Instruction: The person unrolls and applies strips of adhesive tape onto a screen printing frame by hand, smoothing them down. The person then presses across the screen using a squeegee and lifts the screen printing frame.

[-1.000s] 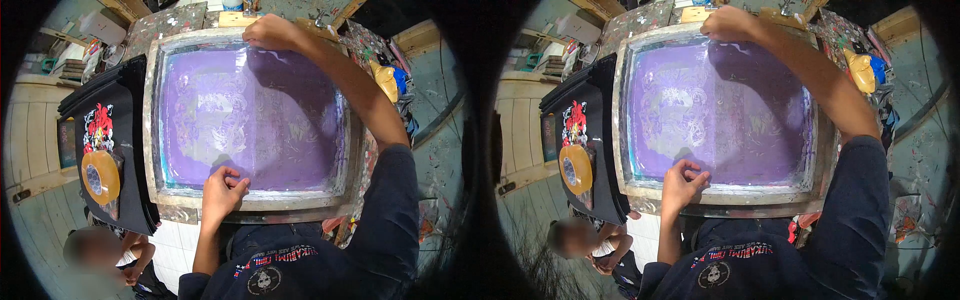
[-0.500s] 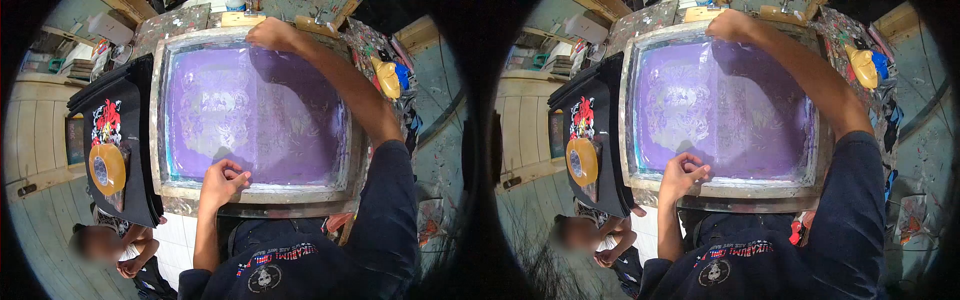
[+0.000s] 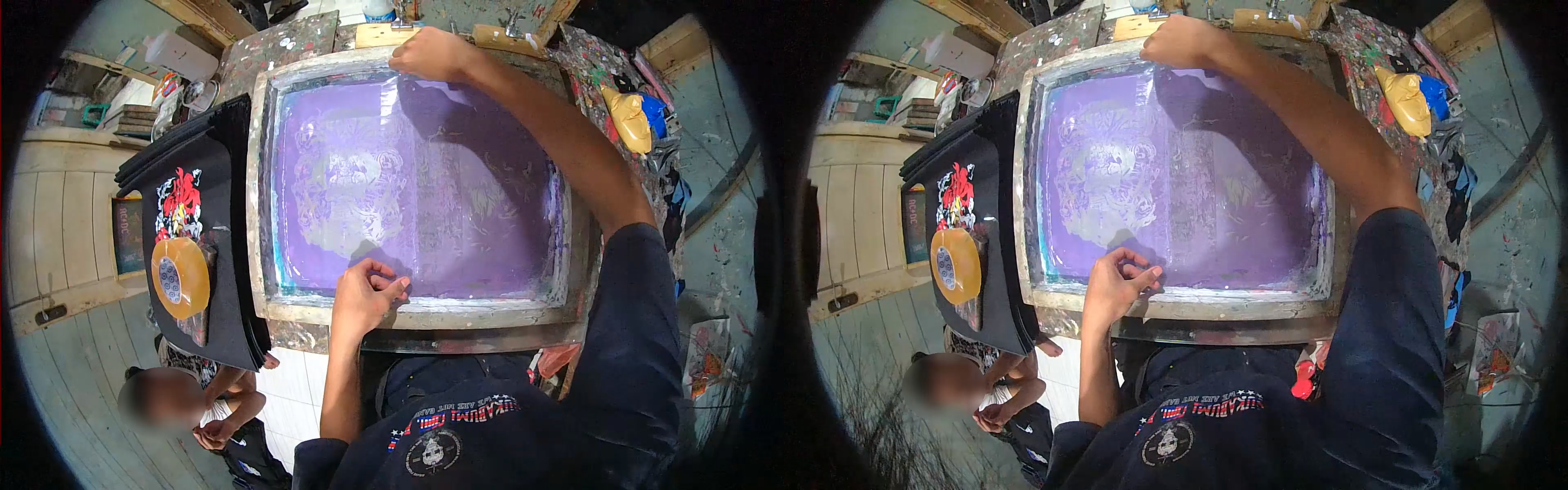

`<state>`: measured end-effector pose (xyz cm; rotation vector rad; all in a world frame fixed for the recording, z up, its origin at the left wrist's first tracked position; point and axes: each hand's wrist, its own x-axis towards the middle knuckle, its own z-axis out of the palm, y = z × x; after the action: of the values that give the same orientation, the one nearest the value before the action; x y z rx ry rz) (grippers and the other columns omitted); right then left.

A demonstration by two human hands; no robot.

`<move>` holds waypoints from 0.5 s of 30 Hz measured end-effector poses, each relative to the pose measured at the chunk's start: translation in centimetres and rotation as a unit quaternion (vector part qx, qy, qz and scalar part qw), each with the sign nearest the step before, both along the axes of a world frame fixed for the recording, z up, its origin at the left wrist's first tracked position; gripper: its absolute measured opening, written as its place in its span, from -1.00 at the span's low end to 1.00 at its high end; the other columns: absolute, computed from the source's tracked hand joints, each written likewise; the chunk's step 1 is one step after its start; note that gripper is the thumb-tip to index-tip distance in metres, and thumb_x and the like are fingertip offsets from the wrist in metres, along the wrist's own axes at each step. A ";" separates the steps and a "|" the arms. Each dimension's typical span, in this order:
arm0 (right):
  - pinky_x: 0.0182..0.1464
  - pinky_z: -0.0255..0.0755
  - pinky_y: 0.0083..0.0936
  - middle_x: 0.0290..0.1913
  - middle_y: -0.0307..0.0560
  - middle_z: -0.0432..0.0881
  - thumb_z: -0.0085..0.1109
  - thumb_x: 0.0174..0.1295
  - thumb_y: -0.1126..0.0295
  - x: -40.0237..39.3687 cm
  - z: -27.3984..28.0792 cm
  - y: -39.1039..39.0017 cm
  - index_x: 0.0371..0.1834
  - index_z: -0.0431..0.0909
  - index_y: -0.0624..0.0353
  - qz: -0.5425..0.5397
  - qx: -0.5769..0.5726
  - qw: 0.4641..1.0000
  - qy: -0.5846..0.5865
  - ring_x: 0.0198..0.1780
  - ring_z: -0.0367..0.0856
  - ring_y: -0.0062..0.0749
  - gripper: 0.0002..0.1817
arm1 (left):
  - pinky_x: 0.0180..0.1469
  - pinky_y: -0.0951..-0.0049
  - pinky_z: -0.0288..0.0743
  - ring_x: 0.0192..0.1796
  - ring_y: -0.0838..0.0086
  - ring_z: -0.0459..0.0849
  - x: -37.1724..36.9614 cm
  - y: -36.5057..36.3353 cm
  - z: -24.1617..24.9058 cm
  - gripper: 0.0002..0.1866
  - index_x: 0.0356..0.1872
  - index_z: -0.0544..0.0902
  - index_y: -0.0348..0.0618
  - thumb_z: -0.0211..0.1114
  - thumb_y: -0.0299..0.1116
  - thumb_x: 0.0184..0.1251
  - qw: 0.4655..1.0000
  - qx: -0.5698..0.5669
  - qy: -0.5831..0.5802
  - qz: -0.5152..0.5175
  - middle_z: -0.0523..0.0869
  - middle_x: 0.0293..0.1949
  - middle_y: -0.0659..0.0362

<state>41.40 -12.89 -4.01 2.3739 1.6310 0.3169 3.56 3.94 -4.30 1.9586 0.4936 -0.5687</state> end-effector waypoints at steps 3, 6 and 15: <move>-0.06 0.68 -0.16 -0.16 -0.09 0.75 0.18 0.38 0.31 0.0 -0.2 0.0 -0.15 0.61 0.13 0.006 -0.008 1.000 -0.004 -0.07 0.80 -0.14 -0.85 | -0.32 0.53 0.56 -0.39 0.58 0.79 0.0 -0.1 0.1 -0.66 -0.16 0.67 -0.35 0.59 -0.31 0.28 1.000 -0.002 0.000 0.003 0.86 -0.43 0.07; -0.05 0.69 -0.19 -0.15 -0.10 0.77 0.19 0.35 0.36 -0.3 -0.1 0.0 -0.14 0.61 0.15 0.009 -0.015 1.000 -0.013 -0.05 0.81 -0.16 -0.87 | -0.31 0.53 0.57 -0.38 0.57 0.79 -0.2 -0.2 -0.4 -0.66 -0.17 0.67 -0.36 0.59 -0.31 0.28 1.000 -0.002 -0.004 0.005 0.86 -0.44 0.07; -0.04 0.70 -0.20 -0.15 -0.05 0.77 0.19 0.33 0.37 0.3 -1.2 0.3 -0.10 0.63 0.15 -0.010 -0.034 0.999 -0.001 -0.03 0.80 -0.12 -0.84 | -0.31 0.52 0.59 -0.37 0.57 0.80 -0.1 -0.2 -0.4 -0.69 -0.19 0.67 -0.35 0.59 -0.32 0.28 1.000 0.016 -0.001 -0.001 0.86 -0.46 0.08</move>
<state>41.67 -12.57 -5.26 2.3383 1.5893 0.2544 3.43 3.71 -4.71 1.9902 0.5026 -0.5634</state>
